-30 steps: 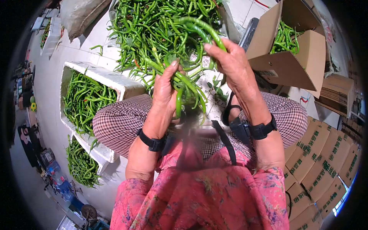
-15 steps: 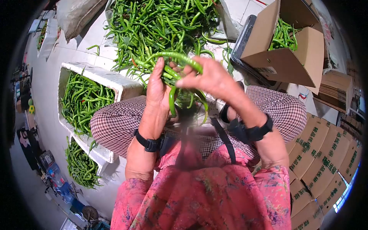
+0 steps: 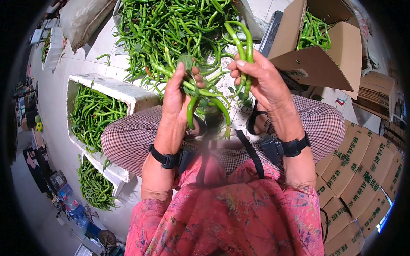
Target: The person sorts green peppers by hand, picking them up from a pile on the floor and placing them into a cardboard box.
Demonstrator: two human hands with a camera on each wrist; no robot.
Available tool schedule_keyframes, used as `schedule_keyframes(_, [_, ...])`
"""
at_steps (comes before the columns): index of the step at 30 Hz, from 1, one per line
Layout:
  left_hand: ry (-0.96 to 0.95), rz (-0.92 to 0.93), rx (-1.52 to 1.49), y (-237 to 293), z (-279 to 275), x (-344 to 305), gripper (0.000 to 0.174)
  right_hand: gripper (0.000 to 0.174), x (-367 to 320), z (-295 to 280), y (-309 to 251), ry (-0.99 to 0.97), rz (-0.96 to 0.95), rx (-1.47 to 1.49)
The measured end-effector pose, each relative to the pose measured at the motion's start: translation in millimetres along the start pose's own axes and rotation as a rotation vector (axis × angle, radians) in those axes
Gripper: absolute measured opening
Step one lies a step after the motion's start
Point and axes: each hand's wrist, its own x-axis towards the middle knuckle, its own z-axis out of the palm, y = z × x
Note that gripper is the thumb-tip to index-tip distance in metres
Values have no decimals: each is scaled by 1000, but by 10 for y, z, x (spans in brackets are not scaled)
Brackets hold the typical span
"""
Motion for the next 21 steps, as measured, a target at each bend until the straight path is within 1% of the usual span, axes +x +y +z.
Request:
schedule_keyframes(2, [-47,35,286,-32,17,-6,25,27,7,-31,64,-24,-49,-51])
schedule_keyframes(3, [-49,32,289,-36,26,-16,25,27,-3,-51,59,-21,-52,-49])
schedule_keyframes(5, [-53,49,343,-35,53,-34,27,28,-20,-96,43,-98,-33,42])
schedule_keyframes(6, [-42,58,420,-46,65,-39,28,31,-18,-50,50,-62,-33,76])
schedule_keyframes(7, [-44,56,421,-73,61,-35,28,31,-24,4,36,-60,-35,76])
schedule_keyframes(9, [21,108,776,-118,83,-43,29,33,-29,154,-14,-34,-1,-191])
schedule_keyframes(10, [45,122,971,-106,117,-81,30,39,-4,211,-2,-13,20,-340])
schedule_keyframes(11, [30,209,1077,-137,178,-116,34,42,21,257,5,-31,56,-439])
schedule_keyframes(13, [-84,290,1178,-221,160,-126,38,39,127,366,121,7,-70,-697])
schedule_keyframes(14, [-7,224,1251,-241,161,-125,41,33,195,324,183,29,-58,-824])
schedule_keyframes(15, [-10,222,1250,-250,144,-107,41,33,203,311,165,32,-57,-824])
schedule_keyframes(17, [-106,329,1299,-243,57,-76,42,30,219,316,130,30,56,-567])
schedule_keyframes(18, [-149,342,1337,-237,30,-61,44,29,250,284,160,-25,38,-448])
schedule_keyframes(19, [-147,341,1337,-248,16,-68,44,29,269,247,156,-26,40,-447])
schedule_keyframes(21, [-158,416,1355,-295,47,-89,41,29,263,204,64,-66,94,-551])
